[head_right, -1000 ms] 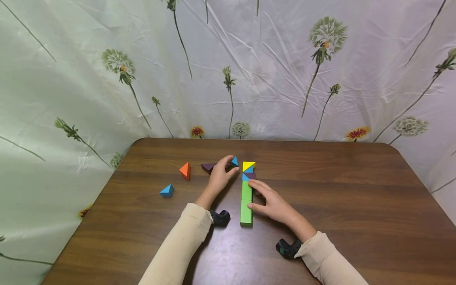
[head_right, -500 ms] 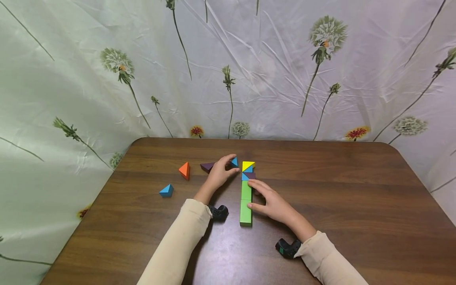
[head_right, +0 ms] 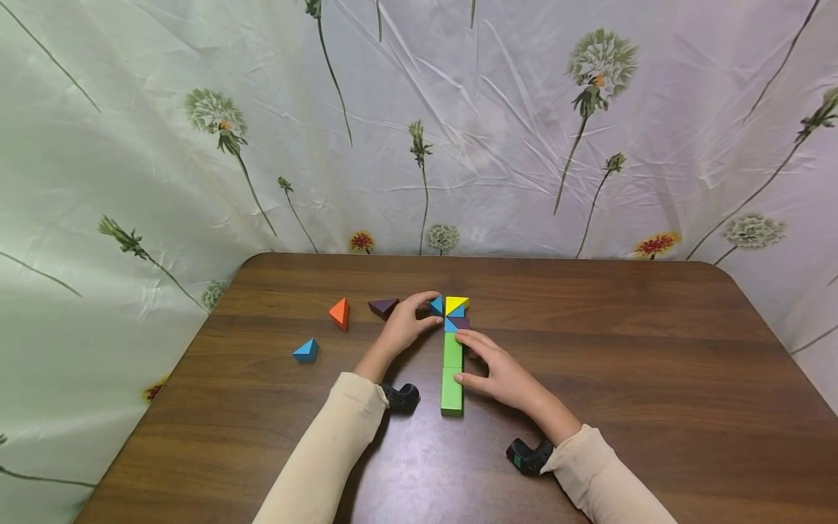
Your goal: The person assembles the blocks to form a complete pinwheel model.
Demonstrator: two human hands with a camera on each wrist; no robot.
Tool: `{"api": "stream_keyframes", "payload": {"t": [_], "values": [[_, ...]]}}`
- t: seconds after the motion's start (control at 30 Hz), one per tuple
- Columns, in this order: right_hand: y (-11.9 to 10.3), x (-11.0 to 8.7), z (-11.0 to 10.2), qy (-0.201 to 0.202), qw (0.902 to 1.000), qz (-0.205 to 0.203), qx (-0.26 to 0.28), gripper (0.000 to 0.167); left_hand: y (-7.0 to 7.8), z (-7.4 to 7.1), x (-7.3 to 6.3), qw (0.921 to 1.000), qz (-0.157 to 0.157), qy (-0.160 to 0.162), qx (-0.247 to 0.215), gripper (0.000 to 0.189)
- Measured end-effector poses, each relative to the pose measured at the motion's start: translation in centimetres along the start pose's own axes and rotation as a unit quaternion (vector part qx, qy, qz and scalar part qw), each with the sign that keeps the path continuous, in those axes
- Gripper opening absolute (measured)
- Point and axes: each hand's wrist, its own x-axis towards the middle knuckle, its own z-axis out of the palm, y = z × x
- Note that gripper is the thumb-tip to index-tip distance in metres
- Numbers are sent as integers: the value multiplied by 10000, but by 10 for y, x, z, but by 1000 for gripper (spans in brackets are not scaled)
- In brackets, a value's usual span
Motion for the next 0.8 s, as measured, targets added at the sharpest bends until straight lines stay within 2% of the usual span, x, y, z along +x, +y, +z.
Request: {"api": "stream_keyframes", "payload": {"t": [0.37, 0.8], "values": [[0, 1, 0, -14, 9998, -180, 74, 62, -1, 3, -2, 9997, 181, 125, -118, 41], [0, 0, 0, -7, 10000, -59, 65, 63, -2, 6, -2, 9996, 237, 131, -89, 40]]}}
